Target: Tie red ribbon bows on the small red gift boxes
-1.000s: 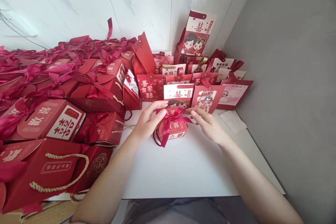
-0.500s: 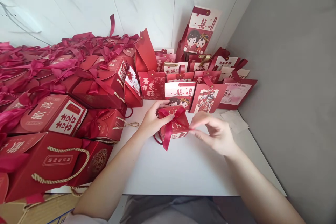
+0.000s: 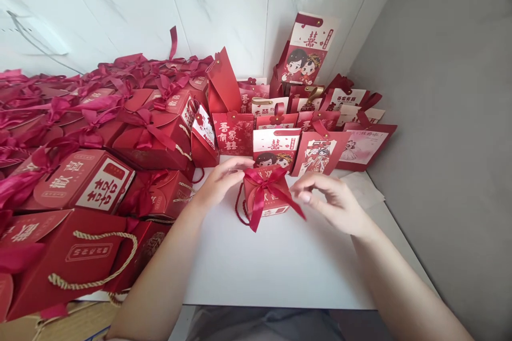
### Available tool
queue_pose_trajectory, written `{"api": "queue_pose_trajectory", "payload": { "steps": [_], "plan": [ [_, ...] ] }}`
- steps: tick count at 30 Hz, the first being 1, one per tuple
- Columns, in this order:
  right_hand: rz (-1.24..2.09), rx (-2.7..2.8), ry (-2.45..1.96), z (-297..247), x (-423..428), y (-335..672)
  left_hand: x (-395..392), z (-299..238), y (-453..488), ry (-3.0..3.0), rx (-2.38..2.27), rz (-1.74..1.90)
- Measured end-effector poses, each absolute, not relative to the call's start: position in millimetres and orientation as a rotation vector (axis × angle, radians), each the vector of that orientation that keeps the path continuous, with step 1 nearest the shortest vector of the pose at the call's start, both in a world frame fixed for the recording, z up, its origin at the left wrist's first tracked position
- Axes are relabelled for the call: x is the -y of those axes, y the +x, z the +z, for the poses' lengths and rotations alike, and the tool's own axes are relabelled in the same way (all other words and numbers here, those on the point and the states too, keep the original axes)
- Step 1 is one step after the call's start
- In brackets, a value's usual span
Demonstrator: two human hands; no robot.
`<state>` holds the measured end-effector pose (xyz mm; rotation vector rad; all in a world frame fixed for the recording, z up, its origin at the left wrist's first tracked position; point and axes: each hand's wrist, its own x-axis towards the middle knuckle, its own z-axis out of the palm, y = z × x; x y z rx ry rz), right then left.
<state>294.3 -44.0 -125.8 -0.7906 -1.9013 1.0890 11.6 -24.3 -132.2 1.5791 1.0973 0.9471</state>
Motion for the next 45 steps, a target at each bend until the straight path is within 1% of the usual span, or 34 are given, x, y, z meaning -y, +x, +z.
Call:
{"api": "queue_pose_trajectory", "payload": {
  "steps": [2, 4, 7, 12, 17, 20, 22, 27, 31, 36, 42, 45],
  "plan": [
    [1.093, 1.73, -0.98, -127.0, 33.3, 293.2, 22.6, -133.5, 5.7, 1.592, -1.127, 0.938],
    [1.186, 1.635, -1.085, -129.5, 24.5, 286.8, 22.9, -135.8, 6.9, 1.597, -1.185, 0.956],
    [1.389, 1.495, -1.073, -136.0, 19.0, 271.2, 26.8, -138.9, 19.3, 1.551, -1.197, 1.037],
    [1.486, 1.334, -1.005, -145.2, 25.3, 251.3, 35.8, -144.1, 43.5, 1.404, -1.297, 1.206],
    [1.398, 1.322, -1.081, -141.5, 26.5, 244.5, 40.8, -143.4, 52.0, 1.477, -1.498, 1.229],
    [1.401, 1.338, -1.172, -139.4, 23.1, 240.1, 40.5, -138.7, 50.0, 1.586, -1.46, 1.27],
    [1.388, 1.394, -1.187, -140.3, 21.9, 237.5, 39.2, -136.0, 47.4, 1.57, -1.399, 1.234],
    [1.389, 1.419, -1.061, -144.8, 29.0, 237.9, 34.1, -135.9, 39.9, 1.425, -1.361, 1.154],
    [1.243, 1.39, -1.062, -146.5, 38.8, 241.9, 27.5, -140.0, 32.7, 1.435, -1.437, 1.212],
    [1.13, 1.403, -1.146, -155.1, 39.9, 245.9, 22.4, -141.7, 28.6, 1.463, -1.577, 1.113],
    [1.244, 1.353, -1.126, -156.0, 43.2, 245.3, 28.9, -137.8, 31.3, 1.679, -1.779, 1.271],
    [1.312, 1.342, -1.11, -151.7, 47.7, 243.4, 30.5, -135.2, 29.9, 1.665, -1.77, 1.224]
  ]
}}
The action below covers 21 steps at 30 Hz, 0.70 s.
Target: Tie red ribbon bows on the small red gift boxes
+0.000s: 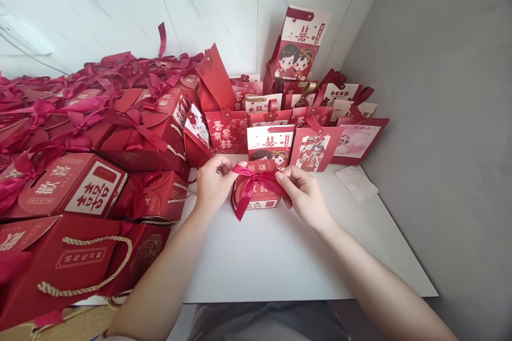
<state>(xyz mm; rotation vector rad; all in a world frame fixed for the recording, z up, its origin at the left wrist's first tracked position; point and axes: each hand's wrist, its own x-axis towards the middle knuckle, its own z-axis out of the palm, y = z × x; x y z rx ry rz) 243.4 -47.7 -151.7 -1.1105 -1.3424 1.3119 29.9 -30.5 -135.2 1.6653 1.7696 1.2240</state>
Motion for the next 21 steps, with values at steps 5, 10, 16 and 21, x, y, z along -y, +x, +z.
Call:
{"api": "queue_pose_trajectory", "payload": {
  "steps": [5, 10, 16, 21],
  "plan": [
    [1.368, 1.31, -1.122, -150.3, 46.8, 245.5, 30.1, -129.2, 23.3, 1.482, -1.471, 0.939],
    [1.374, 1.34, -1.078, -148.5, 49.3, 246.6, 36.8, -124.5, 23.8, 1.474, -1.507, 0.991],
    [1.358, 1.35, -1.111, -149.7, 51.0, 244.6, 37.0, -123.9, 21.6, 1.63, -1.61, 0.974],
    [1.443, 1.269, -1.091, -153.8, 47.8, 244.7, 36.2, -122.6, 22.1, 1.563, -1.494, 0.918]
  ]
}}
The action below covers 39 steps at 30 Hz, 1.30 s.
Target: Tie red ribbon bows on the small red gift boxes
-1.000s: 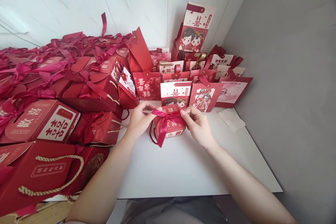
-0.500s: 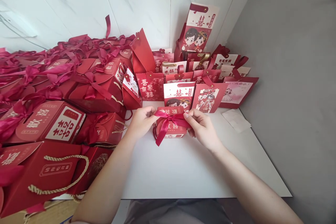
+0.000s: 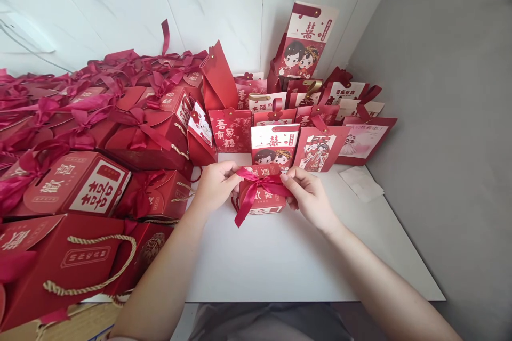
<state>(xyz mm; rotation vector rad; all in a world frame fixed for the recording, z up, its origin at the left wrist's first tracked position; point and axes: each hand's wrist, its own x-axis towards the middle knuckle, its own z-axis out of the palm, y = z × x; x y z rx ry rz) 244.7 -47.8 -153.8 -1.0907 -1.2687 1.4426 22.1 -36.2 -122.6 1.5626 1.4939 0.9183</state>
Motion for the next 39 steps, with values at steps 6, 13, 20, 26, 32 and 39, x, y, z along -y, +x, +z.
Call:
{"api": "queue_pose_trajectory", "payload": {
  "steps": [6, 13, 20, 26, 32, 39],
  "plan": [
    [1.451, 1.301, -1.085, -154.0, 49.8, 240.7, 43.4, -120.7, 32.6, 1.814, -1.68, 0.975],
    [1.448, 1.31, -1.093, -157.4, 53.2, 241.6, 44.9, -120.5, 31.7, 1.694, -1.498, 0.9],
    [1.461, 1.286, -1.117, -161.8, 53.2, 241.7, 49.0, -119.1, 30.3, 1.675, -1.427, 0.846],
    [1.444, 1.274, -1.096, -163.7, 52.0, 240.5, 47.3, -117.1, 23.6, 1.655, -1.421, 0.782],
    [1.413, 1.27, -1.105, -162.6, 49.9, 242.7, 41.9, -123.2, 19.2, 1.522, -1.359, 0.822],
    [1.425, 1.188, -1.107, -159.8, 46.4, 240.0, 42.4, -122.0, 13.9, 1.445, -1.285, 0.894]
  ]
}}
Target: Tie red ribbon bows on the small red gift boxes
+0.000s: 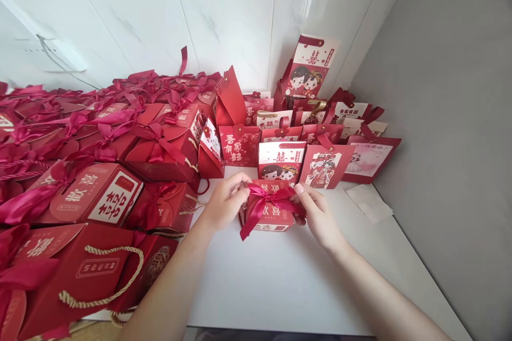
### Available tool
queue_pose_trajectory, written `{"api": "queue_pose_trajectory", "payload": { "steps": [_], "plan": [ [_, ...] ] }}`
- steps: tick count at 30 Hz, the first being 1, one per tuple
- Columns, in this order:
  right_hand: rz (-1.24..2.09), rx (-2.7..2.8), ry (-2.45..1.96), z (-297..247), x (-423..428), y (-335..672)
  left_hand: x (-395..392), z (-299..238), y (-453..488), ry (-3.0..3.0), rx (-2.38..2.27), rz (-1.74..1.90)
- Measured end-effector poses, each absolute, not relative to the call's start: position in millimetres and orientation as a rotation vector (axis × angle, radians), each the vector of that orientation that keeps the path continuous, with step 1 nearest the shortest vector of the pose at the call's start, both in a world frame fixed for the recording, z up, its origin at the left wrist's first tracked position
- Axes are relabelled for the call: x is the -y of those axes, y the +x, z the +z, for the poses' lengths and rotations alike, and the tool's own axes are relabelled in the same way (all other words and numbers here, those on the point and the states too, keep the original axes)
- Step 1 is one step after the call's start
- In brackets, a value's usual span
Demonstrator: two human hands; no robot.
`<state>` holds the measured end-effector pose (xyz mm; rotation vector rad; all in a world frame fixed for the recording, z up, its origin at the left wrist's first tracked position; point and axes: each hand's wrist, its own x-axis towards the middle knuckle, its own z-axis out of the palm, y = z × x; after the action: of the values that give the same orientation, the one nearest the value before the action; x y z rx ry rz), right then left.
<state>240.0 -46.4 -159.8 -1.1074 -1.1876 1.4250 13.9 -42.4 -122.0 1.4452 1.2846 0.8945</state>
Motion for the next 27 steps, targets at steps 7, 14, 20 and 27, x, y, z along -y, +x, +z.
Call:
{"api": "queue_pose_trajectory", "payload": {
  "steps": [7, 14, 20, 27],
  "plan": [
    [1.428, 1.216, -1.1, -160.4, 38.9, 241.6, 36.8, -126.5, 19.9, 1.285, -1.492, 0.853],
    [1.428, 1.21, -1.054, -162.5, 40.1, 242.7, 39.6, -124.2, 23.6, 1.351, -1.38, 0.896],
    [1.433, 1.246, -1.042, -162.4, 41.0, 240.4, 39.4, -127.9, 23.6, 1.394, -1.354, 0.908],
    [1.444, 1.213, -1.05, -163.6, 40.1, 239.4, 38.4, -130.6, 23.4, 1.542, -1.415, 0.893]
  ]
}}
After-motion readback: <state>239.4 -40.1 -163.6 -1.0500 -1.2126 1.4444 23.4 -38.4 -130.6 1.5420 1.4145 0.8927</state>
